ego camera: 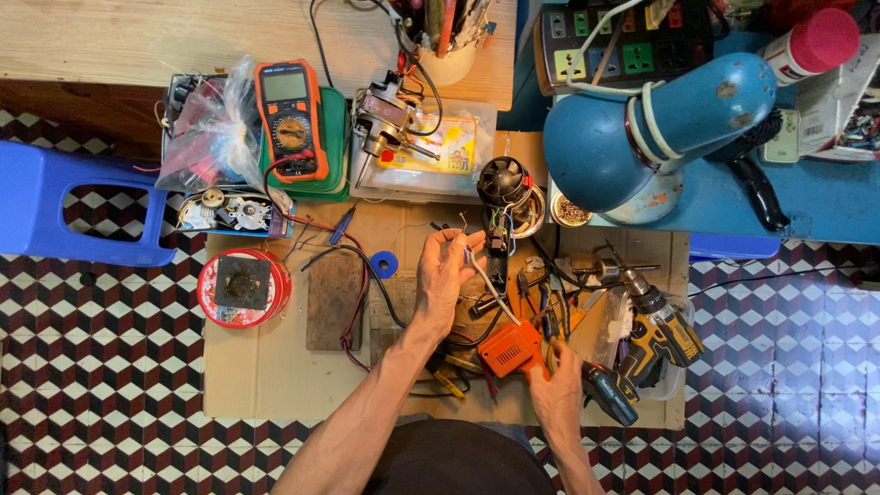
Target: The person works at a cluttered workbench on a small electric motor with a fan rotor, handling its wires. They use a soldering iron to solder wire connections on the motor, manipulate the wires by hand, and use pliers and a multimeter on the bench while working on the connections.
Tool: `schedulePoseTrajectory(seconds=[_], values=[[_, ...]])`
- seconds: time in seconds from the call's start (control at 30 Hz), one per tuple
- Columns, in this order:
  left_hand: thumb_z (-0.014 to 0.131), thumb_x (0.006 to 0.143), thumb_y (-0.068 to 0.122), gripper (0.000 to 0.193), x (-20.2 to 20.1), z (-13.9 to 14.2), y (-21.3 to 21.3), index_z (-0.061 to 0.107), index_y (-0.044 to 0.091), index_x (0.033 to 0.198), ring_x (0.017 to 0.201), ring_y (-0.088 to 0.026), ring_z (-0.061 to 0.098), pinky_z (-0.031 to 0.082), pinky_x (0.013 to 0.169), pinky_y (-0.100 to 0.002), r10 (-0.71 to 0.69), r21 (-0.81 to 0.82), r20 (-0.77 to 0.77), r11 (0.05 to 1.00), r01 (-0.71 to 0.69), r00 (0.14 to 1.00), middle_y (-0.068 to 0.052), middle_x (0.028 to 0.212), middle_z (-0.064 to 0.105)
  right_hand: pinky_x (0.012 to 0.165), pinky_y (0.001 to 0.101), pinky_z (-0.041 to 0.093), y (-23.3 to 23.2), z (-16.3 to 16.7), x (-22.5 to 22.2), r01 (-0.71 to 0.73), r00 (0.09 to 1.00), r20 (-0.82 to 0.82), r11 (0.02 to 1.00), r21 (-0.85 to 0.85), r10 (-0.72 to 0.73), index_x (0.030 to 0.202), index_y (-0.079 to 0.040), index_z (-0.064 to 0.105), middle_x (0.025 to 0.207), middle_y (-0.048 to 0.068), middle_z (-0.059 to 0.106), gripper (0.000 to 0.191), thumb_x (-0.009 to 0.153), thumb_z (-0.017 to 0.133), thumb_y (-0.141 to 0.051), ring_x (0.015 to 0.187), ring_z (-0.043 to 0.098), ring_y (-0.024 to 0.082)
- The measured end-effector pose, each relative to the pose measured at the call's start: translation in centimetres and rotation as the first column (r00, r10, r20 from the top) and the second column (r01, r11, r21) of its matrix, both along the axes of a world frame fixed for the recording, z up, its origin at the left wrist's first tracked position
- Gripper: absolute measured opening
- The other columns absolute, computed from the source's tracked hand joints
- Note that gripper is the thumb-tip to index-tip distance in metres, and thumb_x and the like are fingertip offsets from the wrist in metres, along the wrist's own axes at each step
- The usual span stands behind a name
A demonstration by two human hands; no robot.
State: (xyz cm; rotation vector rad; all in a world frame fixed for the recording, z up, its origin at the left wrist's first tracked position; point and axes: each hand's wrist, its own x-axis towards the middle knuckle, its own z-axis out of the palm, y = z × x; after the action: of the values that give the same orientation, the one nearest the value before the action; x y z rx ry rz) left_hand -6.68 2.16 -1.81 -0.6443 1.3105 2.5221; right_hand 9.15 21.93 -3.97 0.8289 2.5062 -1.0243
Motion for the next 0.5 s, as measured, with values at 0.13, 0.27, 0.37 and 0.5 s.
schedulePoseTrajectory(seconds=[0.13,0.27,0.37,0.5], values=[[0.054,0.102,0.024,0.036,0.4,0.0,-0.9,0.048,0.002,0.130,0.127,-0.031,0.062,0.054,0.106,-0.044,0.024,0.105,0.015,0.994,-0.026,1.000,-0.022,0.131,0.064,0.099,0.0413,0.052,-1.5,5.6,-3.0,0.096,0.992,-0.078,0.992,-0.080,-0.103,0.130,-0.002,0.059,0.125,0.016,0.063,0.046,0.099,0.051,-0.035,0.117,0.064,0.028],[0.057,0.101,0.021,0.033,0.6,-1.0,-1.5,0.055,0.001,0.127,0.125,-0.032,0.063,0.055,0.105,-0.046,0.049,0.194,0.085,0.979,-0.065,0.995,-0.020,0.128,0.067,0.099,0.0351,0.047,-3.5,8.2,-6.6,-0.015,0.984,-0.173,0.966,-0.260,-0.031,0.128,0.000,0.063,0.119,0.016,0.070,0.050,0.103,0.044,-0.040,0.111,0.064,0.023],[0.058,0.100,0.018,0.029,0.8,-2.1,-1.8,0.056,0.003,0.125,0.121,-0.033,0.065,0.055,0.103,-0.049,0.097,0.274,0.133,0.953,-0.131,0.986,-0.021,0.123,0.068,0.100,0.0323,0.047,-4.9,7.4,-8.5,-0.031,0.992,-0.125,0.866,-0.499,-0.037,0.127,0.000,0.063,0.118,0.016,0.071,0.053,0.105,0.041,-0.044,0.109,0.064,0.021],[0.059,0.100,0.017,0.030,1.5,-2.9,-2.5,0.053,0.004,0.126,0.117,-0.034,0.067,0.056,0.103,-0.051,0.151,0.302,0.157,0.934,-0.193,0.976,-0.021,0.117,0.068,0.099,0.0345,0.052,-5.8,4.3,-10.4,0.183,0.980,0.096,0.596,-0.782,-0.175,0.120,-0.001,0.065,0.111,0.013,0.072,0.051,0.103,0.049,-0.046,0.105,0.067,0.021]])
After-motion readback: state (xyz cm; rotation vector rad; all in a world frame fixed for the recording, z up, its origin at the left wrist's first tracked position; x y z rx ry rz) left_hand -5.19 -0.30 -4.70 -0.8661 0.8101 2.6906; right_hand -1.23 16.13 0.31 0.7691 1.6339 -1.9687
